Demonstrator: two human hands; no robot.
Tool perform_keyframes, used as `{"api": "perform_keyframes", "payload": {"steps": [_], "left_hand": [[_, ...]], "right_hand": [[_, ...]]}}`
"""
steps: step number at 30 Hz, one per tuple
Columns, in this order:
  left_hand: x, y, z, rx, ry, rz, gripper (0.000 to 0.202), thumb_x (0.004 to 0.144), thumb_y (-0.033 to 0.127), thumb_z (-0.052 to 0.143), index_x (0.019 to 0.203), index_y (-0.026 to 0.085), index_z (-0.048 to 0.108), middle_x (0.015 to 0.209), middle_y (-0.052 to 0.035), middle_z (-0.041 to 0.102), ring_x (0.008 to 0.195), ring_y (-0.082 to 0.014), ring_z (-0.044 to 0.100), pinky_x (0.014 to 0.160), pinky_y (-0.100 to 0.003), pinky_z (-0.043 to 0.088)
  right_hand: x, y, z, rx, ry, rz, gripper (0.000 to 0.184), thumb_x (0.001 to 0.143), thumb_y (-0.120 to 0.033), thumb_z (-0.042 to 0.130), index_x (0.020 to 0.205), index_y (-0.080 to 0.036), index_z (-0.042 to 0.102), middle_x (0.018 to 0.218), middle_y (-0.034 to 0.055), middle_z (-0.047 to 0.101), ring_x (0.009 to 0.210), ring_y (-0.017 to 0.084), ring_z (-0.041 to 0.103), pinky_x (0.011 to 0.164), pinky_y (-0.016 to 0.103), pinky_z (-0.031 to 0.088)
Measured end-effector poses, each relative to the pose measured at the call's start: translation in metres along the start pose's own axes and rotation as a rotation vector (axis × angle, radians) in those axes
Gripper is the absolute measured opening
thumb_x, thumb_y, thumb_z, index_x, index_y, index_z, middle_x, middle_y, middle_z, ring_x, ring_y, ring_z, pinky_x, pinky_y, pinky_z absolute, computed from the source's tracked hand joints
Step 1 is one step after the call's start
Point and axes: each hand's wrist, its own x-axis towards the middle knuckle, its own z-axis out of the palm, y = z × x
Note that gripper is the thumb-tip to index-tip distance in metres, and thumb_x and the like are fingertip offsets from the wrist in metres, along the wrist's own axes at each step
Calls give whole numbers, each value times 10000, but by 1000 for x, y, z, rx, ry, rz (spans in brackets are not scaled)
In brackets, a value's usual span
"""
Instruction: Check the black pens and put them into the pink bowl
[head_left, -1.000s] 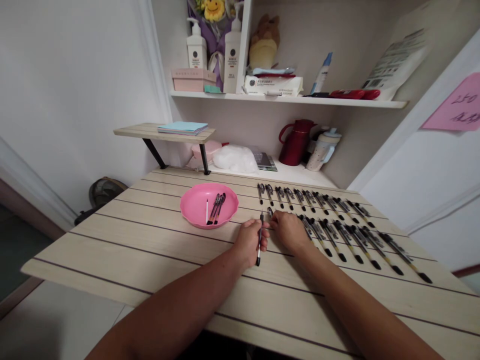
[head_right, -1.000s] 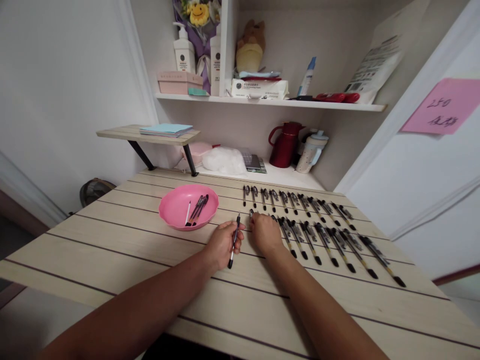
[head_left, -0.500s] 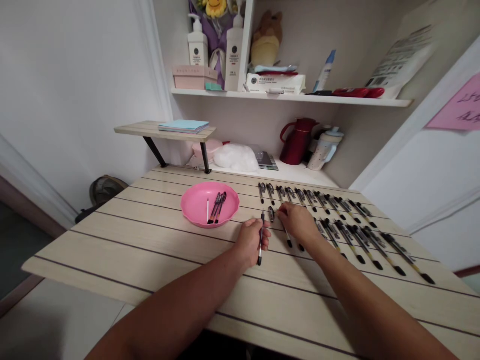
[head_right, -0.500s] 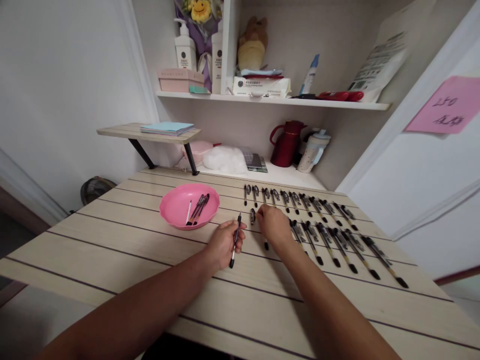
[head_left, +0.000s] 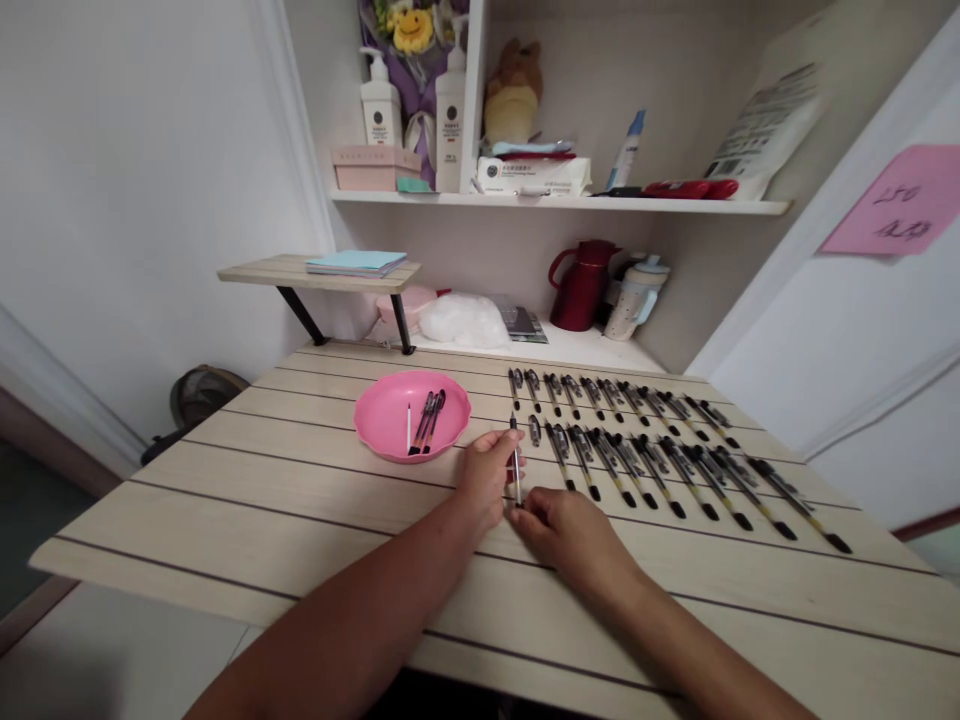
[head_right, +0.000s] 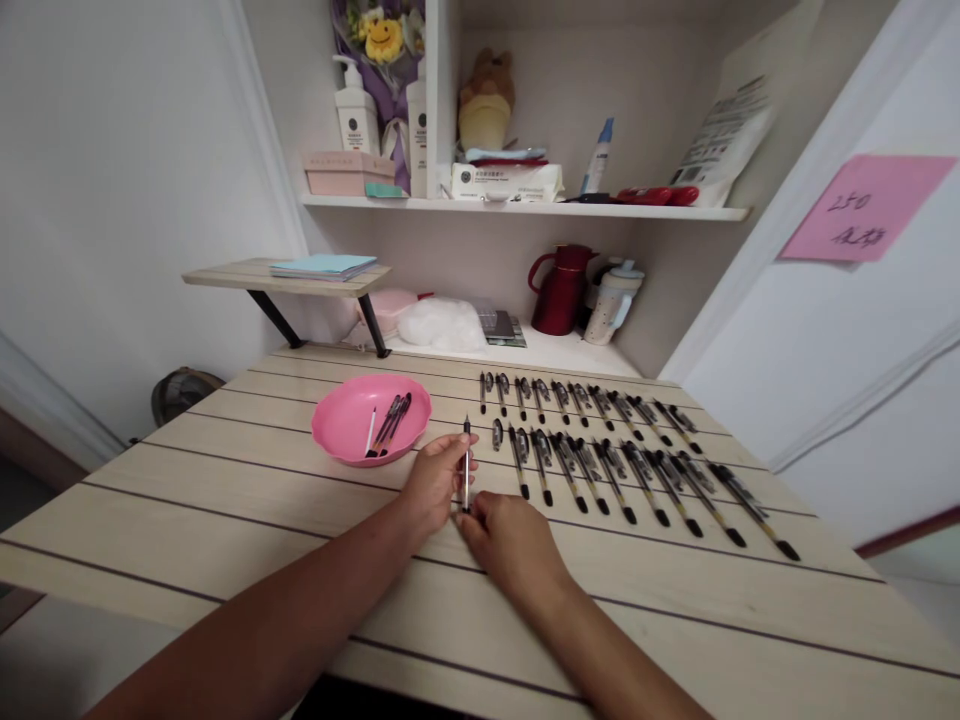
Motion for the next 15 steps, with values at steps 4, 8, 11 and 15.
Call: {"api": "perform_keyframes", "payload": {"steps": [4,8,11,15], "left_hand": [[2,-1,0,107,22,43,239,619,298,669,786,138,608,618,10,537,506,-69,493,483,-184,376],[9,4,2,294,67,62,187,617,196,644,788,142,591,626,5,564,509,-76,504,482,-187,382],[21,11,6,376,97,50,165,589,149,646,745,138,593,568,12,556,470,-70,478,457,-180,354],[42,18,13,496,106,-25,131,554,97,639,670,143,599,444,37,501,411,-77,445,441,-190,334]], "right_hand": [[0,-1,6,-18,32,33,256,789,-325,469,598,-187,570,576,29,609,528,122,498,498,230,247],[3,1,4,-2,52,49,269,788,-342,474,588,-186,563,573,32,611,534,126,499,492,231,239],[-4,2,-2,37,58,35,289,783,-406,489,599,-194,557,563,16,607,519,124,495,484,227,235],[-18,8,-9,26,92,39,301,791,-419,487,597,-198,546,562,13,603,513,123,490,484,232,224]]}}
